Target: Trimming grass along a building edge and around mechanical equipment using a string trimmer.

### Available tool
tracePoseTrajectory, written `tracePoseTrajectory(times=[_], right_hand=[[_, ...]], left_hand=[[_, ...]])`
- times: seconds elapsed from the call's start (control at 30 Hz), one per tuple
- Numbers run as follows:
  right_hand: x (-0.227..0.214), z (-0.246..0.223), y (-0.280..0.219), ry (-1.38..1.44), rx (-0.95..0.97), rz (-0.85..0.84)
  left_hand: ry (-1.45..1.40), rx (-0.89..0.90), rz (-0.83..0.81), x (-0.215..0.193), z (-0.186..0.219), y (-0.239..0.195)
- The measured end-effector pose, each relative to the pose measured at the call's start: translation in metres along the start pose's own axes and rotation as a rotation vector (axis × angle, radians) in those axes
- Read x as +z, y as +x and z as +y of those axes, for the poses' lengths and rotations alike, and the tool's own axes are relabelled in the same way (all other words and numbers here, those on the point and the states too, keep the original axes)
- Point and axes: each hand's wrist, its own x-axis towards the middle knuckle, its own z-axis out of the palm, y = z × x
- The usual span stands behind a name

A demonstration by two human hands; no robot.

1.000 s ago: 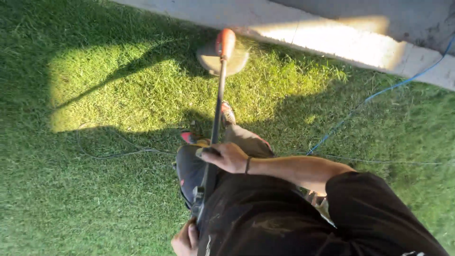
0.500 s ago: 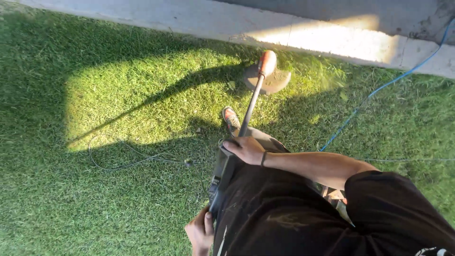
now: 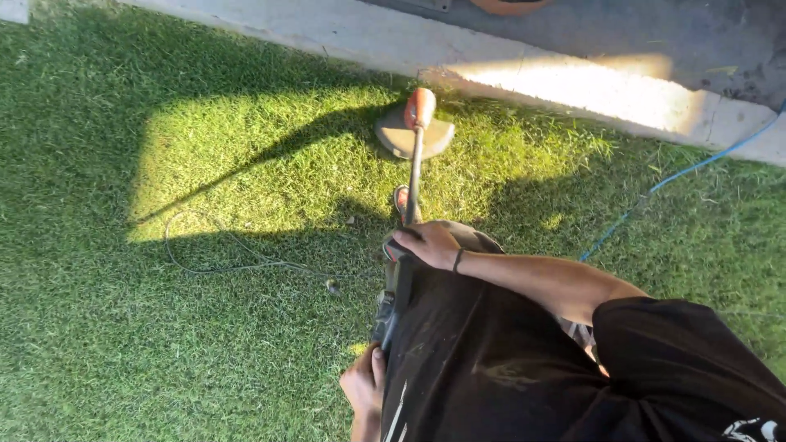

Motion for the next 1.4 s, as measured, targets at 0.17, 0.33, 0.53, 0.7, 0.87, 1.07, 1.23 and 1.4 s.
tracePoseTrajectory(times=[0.17,0.33,0.53,0.7,0.87,1.07,1.23,1.4], right_hand=[[-0.005,-0.006,-0.020,0.032,-0.044,0.027],[-0.010,-0.002,-0.056,0.040,0.069,0.024],[-0.039,0.028,-0.076,-0.014,0.169,0.030],[-0.107,0.063,-0.110,0.001,0.379,0.084],[-0.154,0.110,-0.162,0.097,0.382,0.195],[-0.190,0.149,-0.205,0.122,0.426,0.252],[-0.196,0.169,-0.231,0.131,0.413,0.277],[-0.189,0.168,-0.227,0.141,0.408,0.268]], left_hand=[[-0.020,-0.012,0.010,0.004,0.016,-0.016],[0.018,-0.014,-0.042,0.001,0.026,-0.039],[0.010,0.019,-0.012,0.026,0.040,-0.032],[-0.069,0.270,-0.126,0.056,0.097,-0.006],[-0.148,0.359,-0.224,0.091,0.149,-0.009],[-0.142,0.423,-0.231,0.134,0.182,-0.027],[-0.065,0.471,-0.231,0.144,0.196,-0.044],[-0.084,0.454,-0.173,0.138,0.203,-0.054]])
